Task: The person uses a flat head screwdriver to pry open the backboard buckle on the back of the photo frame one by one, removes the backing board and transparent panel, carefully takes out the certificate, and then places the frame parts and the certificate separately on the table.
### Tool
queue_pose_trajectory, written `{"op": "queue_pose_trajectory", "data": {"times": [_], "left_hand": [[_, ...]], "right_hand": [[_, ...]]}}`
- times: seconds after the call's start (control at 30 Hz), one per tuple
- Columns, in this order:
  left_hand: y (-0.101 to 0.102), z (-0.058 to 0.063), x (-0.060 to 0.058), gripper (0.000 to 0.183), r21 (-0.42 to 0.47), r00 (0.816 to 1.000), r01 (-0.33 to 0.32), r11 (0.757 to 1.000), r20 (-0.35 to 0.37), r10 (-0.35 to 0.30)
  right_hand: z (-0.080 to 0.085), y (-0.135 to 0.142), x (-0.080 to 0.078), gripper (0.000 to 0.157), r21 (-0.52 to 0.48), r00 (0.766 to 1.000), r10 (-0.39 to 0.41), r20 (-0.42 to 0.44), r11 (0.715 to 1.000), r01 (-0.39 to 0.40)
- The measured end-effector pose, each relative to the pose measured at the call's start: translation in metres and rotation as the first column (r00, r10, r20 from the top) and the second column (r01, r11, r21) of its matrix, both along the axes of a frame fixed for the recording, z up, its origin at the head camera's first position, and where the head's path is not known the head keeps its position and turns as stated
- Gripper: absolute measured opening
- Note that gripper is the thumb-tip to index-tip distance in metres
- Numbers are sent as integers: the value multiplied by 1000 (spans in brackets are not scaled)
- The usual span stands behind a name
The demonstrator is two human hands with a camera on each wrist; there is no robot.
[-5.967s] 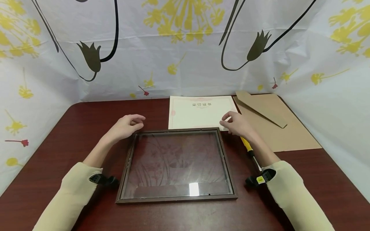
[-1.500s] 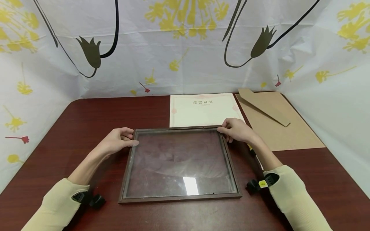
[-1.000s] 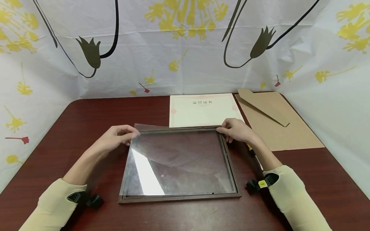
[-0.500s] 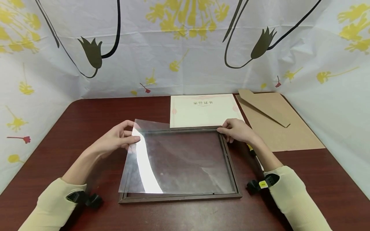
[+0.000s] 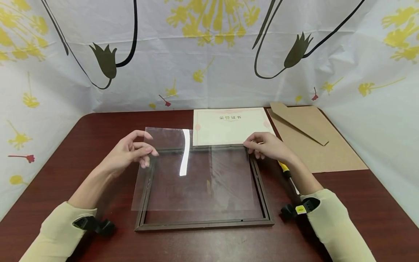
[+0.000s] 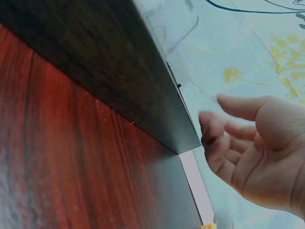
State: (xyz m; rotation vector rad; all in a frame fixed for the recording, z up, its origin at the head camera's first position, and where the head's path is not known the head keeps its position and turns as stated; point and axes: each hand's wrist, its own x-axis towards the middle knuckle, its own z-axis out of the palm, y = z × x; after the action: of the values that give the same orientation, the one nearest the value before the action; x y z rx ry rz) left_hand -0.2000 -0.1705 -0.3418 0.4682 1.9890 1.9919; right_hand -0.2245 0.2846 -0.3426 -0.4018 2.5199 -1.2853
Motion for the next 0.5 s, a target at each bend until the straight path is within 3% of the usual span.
{"op": "queue_pose_trajectory", "data": {"times": [0.2, 0.5], "left_hand": [[-1, 1, 1, 31, 56, 999, -39, 998, -33, 41], [-3, 2, 0, 31, 54, 996, -69, 996, -48, 71]], "right_hand": [[1, -3, 2, 26, -50, 995, 88, 44, 995, -86], [0, -3, 0, 23, -62, 992, 121, 29, 991, -119]]}}
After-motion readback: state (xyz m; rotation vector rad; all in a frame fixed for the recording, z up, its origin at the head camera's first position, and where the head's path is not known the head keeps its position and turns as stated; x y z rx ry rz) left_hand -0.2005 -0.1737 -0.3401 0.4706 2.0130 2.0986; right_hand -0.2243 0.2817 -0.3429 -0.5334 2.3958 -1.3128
